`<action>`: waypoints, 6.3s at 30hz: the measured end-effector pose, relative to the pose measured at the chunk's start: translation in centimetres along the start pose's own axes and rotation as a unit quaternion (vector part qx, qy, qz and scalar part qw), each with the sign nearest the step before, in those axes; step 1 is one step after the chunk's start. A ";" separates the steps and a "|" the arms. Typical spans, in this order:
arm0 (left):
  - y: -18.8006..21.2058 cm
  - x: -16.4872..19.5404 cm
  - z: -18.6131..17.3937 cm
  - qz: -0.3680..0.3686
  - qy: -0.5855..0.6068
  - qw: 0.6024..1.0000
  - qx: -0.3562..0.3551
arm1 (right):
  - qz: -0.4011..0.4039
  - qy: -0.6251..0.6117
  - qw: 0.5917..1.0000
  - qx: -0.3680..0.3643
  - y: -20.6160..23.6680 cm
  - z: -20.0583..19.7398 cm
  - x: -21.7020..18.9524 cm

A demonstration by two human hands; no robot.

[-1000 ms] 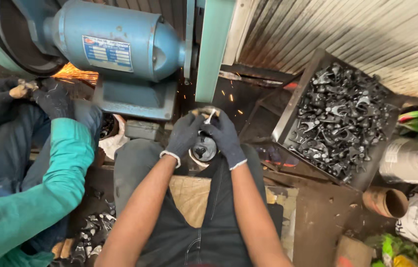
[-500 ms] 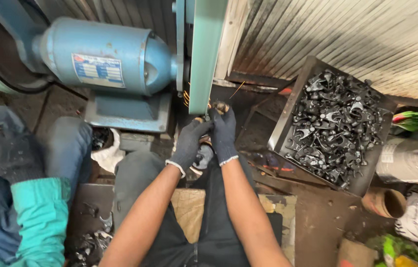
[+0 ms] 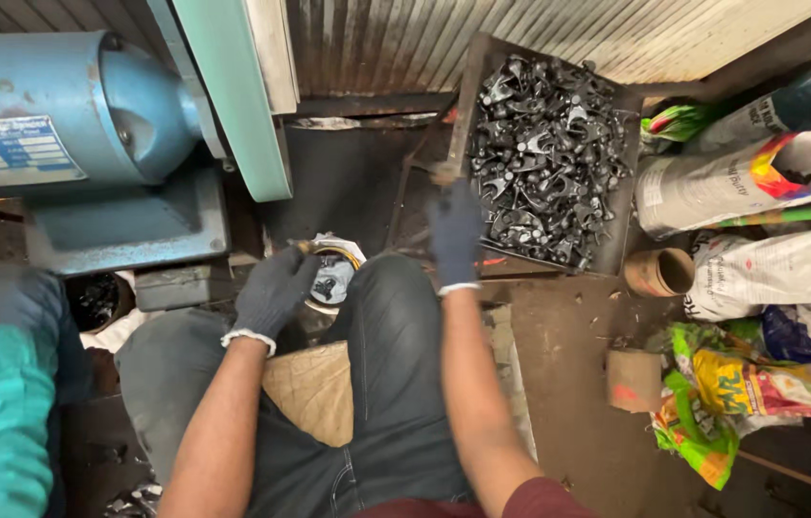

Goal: The person sits on the floor at a bench grinder and grinds small metal castings against the spinning wheel, producing sparks, then places the finished parts into a large tray of similar parts beside them, repeating the cycle with new parts.

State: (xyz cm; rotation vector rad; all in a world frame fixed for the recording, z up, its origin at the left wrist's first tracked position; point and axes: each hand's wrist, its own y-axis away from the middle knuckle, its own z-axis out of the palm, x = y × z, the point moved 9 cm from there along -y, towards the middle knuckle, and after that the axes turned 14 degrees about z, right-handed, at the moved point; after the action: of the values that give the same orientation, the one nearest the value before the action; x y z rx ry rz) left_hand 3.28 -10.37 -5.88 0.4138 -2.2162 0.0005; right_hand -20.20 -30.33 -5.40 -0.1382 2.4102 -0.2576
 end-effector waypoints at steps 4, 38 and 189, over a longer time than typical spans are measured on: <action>-0.9 1.1 1.5 0.018 -0.068 0.994 -0.079 | 0.016 0.170 0.985 -0.024 -2.1 -3.6 6.7; 3.8 2.9 0.0 0.135 0.228 0.962 0.060 | 0.185 -0.551 0.702 -0.412 14.0 2.7 -7.9; -1.4 -3.7 -2.2 -0.057 -0.030 0.969 0.238 | 0.049 -0.353 0.868 -0.346 9.3 14.6 -10.5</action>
State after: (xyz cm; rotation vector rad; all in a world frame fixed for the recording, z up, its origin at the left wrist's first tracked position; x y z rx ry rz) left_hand 7.50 -10.27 -7.47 0.8114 -2.2377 0.4733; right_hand -2.92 -21.65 -11.51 -0.3604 1.6592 0.6258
